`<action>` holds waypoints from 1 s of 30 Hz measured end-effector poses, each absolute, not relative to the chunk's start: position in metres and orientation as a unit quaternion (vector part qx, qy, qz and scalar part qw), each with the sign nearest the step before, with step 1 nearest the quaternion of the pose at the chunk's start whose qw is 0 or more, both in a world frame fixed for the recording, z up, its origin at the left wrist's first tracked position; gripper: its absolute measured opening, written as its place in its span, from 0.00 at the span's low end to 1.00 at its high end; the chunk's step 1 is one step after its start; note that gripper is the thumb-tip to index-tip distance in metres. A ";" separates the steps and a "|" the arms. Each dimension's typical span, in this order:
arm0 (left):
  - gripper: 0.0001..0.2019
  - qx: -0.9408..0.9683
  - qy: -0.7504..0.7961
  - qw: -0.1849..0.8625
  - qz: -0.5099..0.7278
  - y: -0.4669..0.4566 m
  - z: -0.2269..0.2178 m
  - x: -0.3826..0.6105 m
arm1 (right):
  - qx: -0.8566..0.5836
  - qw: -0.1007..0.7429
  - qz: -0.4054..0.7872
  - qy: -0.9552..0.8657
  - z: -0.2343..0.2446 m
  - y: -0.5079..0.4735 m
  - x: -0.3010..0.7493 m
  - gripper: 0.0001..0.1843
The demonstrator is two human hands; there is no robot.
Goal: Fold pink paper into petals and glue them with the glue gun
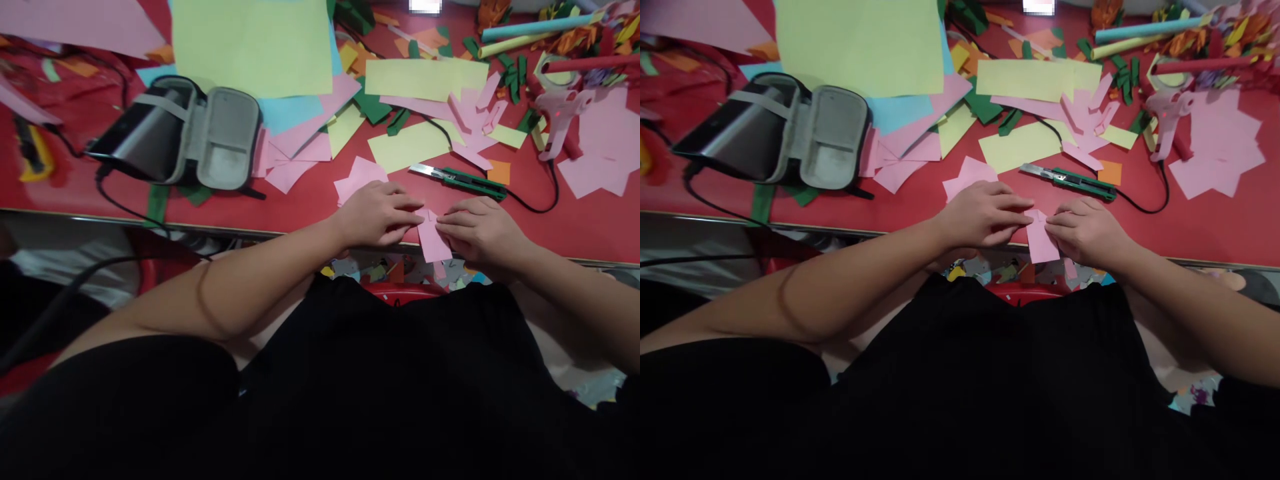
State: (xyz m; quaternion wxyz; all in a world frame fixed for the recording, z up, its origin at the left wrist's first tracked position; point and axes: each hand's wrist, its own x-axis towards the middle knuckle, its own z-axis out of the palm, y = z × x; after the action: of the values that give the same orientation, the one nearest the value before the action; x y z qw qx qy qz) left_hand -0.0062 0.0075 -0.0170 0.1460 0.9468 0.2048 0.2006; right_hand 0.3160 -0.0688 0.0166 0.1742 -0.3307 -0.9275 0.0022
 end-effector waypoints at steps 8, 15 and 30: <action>0.15 0.842 0.422 0.255 0.221 -0.008 -0.001 0.010 | -0.345 0.151 0.009 -0.926 0.004 -0.067 0.303 0.17; 0.10 0.816 0.434 0.295 0.240 -0.011 -0.004 0.018 | -0.350 0.165 -0.007 -0.922 -0.005 -0.070 0.295 0.18; 0.10 0.840 0.425 0.216 0.258 -0.008 -0.007 0.016 | -0.341 0.155 0.015 -0.927 -0.006 -0.071 0.293 0.20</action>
State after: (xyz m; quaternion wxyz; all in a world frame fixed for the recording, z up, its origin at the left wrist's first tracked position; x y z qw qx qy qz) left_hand 0.0156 -0.0079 -0.0072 0.2156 0.8405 0.4250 0.2578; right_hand 0.2934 -0.0711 -0.0060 0.1547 -0.3410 -0.9271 0.0146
